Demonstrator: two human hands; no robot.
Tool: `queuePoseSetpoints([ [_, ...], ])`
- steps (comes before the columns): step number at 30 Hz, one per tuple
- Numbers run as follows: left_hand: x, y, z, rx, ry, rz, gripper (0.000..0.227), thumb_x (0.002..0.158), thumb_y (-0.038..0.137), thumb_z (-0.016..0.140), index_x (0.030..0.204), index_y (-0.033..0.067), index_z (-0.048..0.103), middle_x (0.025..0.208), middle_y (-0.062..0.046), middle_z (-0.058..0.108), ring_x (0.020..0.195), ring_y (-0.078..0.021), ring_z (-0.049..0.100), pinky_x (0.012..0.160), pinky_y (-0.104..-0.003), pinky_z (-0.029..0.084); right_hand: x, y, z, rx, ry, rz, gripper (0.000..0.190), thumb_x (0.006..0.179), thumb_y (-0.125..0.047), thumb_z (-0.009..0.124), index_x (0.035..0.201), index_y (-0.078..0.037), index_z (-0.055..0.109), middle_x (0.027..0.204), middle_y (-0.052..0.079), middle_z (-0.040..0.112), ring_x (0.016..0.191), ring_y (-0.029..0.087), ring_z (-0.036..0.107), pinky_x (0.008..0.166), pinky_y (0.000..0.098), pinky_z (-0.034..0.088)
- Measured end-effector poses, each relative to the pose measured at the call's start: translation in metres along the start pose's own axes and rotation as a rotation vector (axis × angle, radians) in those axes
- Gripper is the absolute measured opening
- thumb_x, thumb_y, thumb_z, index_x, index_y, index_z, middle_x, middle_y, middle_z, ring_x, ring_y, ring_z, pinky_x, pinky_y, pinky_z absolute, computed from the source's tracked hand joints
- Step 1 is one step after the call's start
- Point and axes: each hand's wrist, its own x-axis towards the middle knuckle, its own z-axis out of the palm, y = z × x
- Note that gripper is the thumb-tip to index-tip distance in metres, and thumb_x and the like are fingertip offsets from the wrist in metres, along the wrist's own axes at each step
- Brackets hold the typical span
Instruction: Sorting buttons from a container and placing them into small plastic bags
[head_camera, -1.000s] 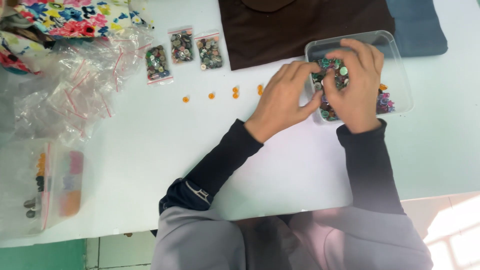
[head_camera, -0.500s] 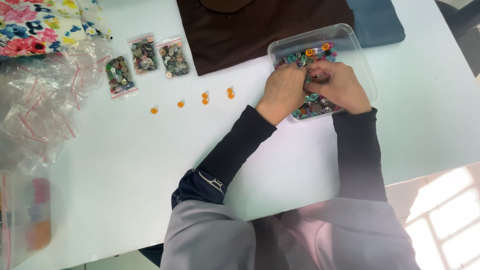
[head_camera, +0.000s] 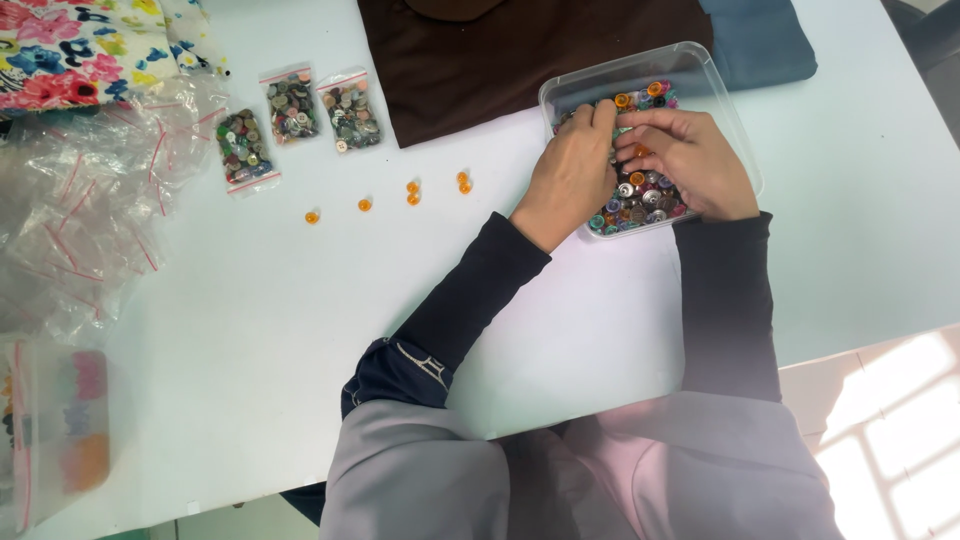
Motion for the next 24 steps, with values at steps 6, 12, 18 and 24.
queuePoseSetpoints([
  [6, -0.003, 0.001, -0.009, -0.114, 0.012, 0.07, 0.032, 0.08, -0.001, 0.063, 0.107, 0.0075, 0.05, 0.093, -0.012, 0.06, 0.084, -0.0324, 0.065, 0.07, -0.043, 0.055, -0.007, -0.019, 0.011, 0.094, 0.05, 0.053, 0.036, 0.104, -0.028, 0.053, 0.129, -0.005, 0.064, 0.117, 0.007, 0.07, 0.109, 0.015, 0.071, 0.098, 0.0265, 0.062],
  [12, -0.007, 0.004, -0.017, -0.145, 0.023, 0.09, 0.024, 0.091, 0.015, 0.069, 0.115, 0.0128, 0.063, 0.097, -0.007, 0.065, 0.09, -0.0276, 0.068, 0.072, -0.042, 0.057, -0.017, -0.034, 0.015, 0.183, 0.024, 0.085, 0.04, 0.097, -0.013, 0.043, 0.131, -0.005, 0.061, 0.119, 0.007, 0.068, 0.114, 0.013, 0.068, 0.098, 0.0256, 0.059],
  [18, -0.007, 0.009, -0.026, -0.254, 0.028, 0.055, 0.024, 0.094, 0.012, 0.063, 0.117, 0.0084, 0.058, 0.101, -0.01, 0.055, 0.078, -0.0266, 0.063, 0.065, -0.041, 0.058, -0.013, -0.017, 0.004, 0.031, -0.089, -0.028, 0.044, 0.097, 0.001, 0.051, 0.14, -0.007, 0.053, 0.119, 0.007, 0.068, 0.116, 0.016, 0.067, 0.103, 0.0247, 0.055],
  [24, -0.009, 0.005, -0.026, -0.282, 0.056, 0.079, 0.024, 0.091, 0.007, 0.058, 0.115, 0.007, 0.06, 0.105, -0.009, 0.059, 0.09, -0.0266, 0.065, 0.07, -0.04, 0.059, -0.014, -0.015, 0.004, -0.015, -0.108, -0.089, 0.032, 0.097, -0.001, 0.062, 0.129, -0.004, 0.059, 0.109, 0.009, 0.072, 0.103, 0.014, 0.071, 0.094, 0.0218, 0.057],
])
